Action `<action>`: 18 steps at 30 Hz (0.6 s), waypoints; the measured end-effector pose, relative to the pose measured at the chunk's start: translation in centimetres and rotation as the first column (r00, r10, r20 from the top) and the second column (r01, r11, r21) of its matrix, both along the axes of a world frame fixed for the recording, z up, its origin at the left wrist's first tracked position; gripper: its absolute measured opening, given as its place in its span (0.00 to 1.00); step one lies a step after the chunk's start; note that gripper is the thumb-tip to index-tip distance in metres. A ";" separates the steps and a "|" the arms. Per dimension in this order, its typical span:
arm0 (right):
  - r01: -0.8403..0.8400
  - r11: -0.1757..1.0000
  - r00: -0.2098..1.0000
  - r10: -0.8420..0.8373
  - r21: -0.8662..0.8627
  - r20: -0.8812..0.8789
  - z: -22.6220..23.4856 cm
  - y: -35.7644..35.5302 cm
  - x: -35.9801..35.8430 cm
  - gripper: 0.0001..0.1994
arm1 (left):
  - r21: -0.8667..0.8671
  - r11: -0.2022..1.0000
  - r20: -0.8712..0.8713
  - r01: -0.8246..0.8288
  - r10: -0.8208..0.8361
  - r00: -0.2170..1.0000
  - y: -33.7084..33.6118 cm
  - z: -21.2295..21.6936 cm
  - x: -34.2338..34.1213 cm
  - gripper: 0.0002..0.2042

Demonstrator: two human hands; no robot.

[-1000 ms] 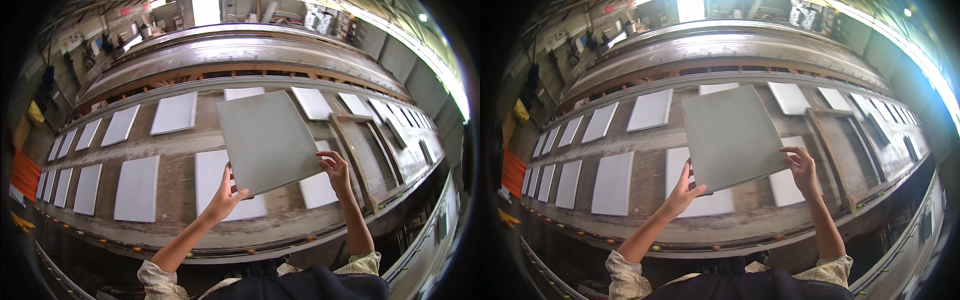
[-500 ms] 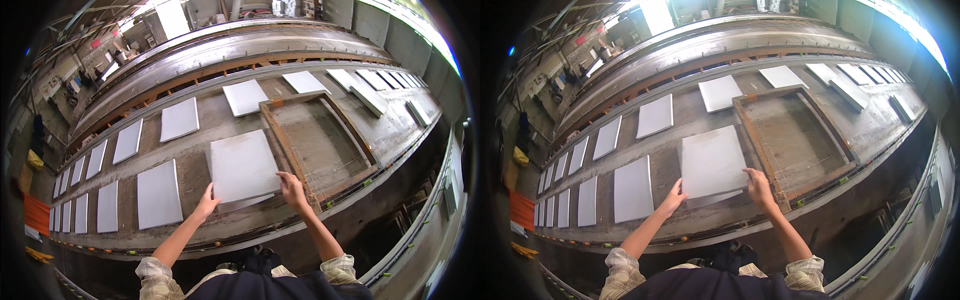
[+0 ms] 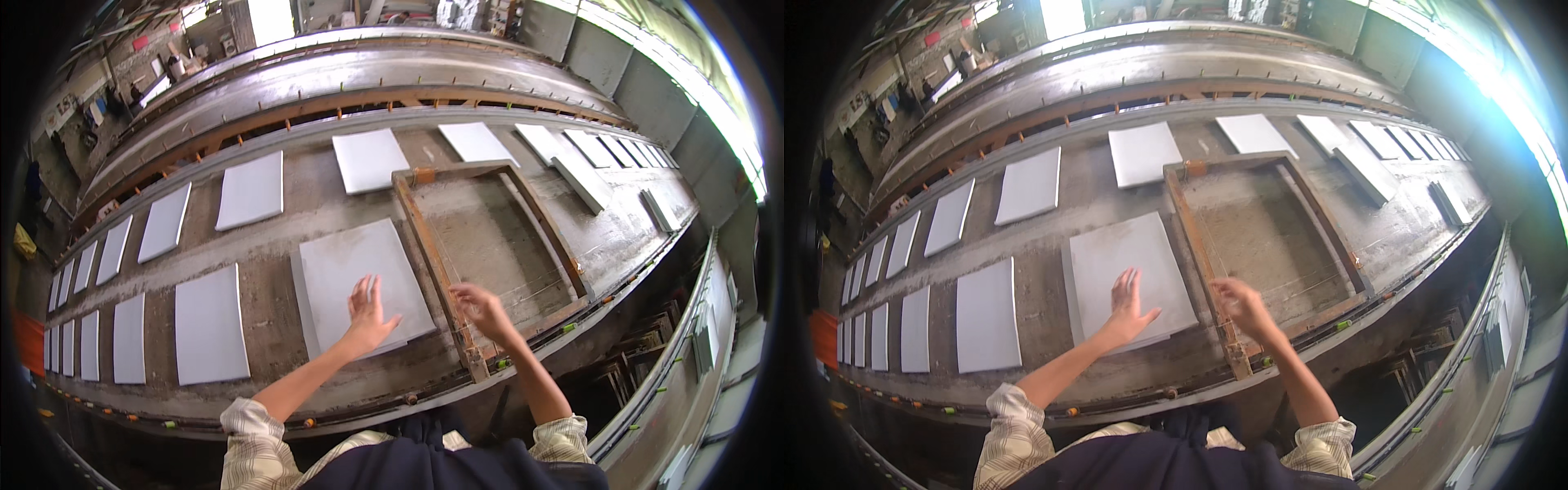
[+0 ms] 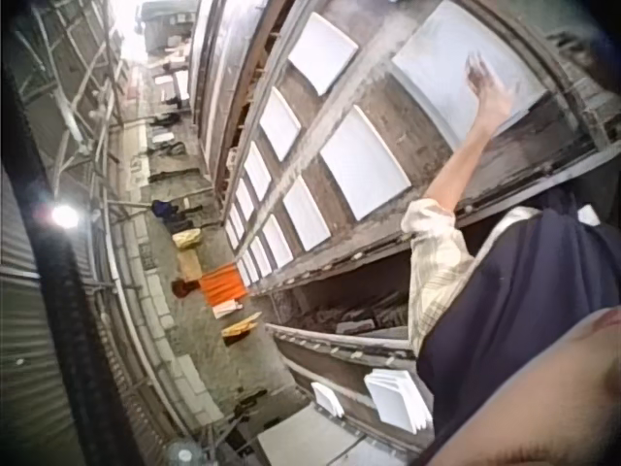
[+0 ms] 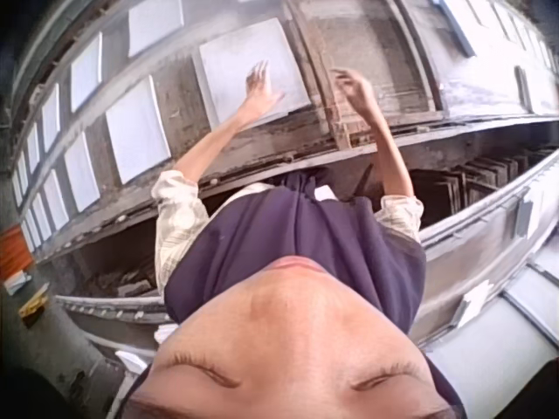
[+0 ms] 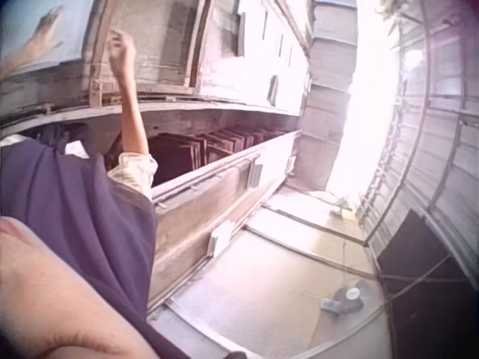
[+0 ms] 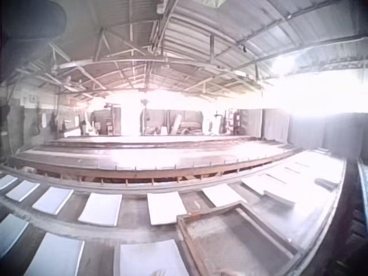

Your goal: The person repeatedly picks up white rectangular panels from a stack and places them into a wooden frame on a workbench. They smooth each panel with both hands, then remove it and place it on the bench surface. This cycle continues with multiple panels throughout the clip.

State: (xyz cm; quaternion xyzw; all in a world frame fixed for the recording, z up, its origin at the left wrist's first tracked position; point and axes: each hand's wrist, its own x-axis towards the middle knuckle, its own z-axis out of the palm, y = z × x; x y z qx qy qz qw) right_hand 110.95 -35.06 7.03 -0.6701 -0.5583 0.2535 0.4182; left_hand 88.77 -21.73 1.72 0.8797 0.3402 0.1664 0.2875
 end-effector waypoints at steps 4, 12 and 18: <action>0.179 0.979 0.943 -0.198 0.093 0.267 -1.5 -0.6 8.3 0.16 | -0.078 0.993 0.031 0.089 -0.087 0.996 -1.5 0.5 3.4 0.44; 0.429 0.903 0.715 -0.316 -0.035 0.624 -4.3 -4.6 28.7 0.35 | -0.073 0.995 0.181 -0.061 0.074 0.981 -3.7 -1.2 10.2 0.42; 0.280 0.960 0.793 -0.231 0.000 0.564 -5.6 -4.1 32.6 0.38 | 0.033 0.932 0.173 -0.360 0.350 0.921 -6.1 -2.9 14.0 0.44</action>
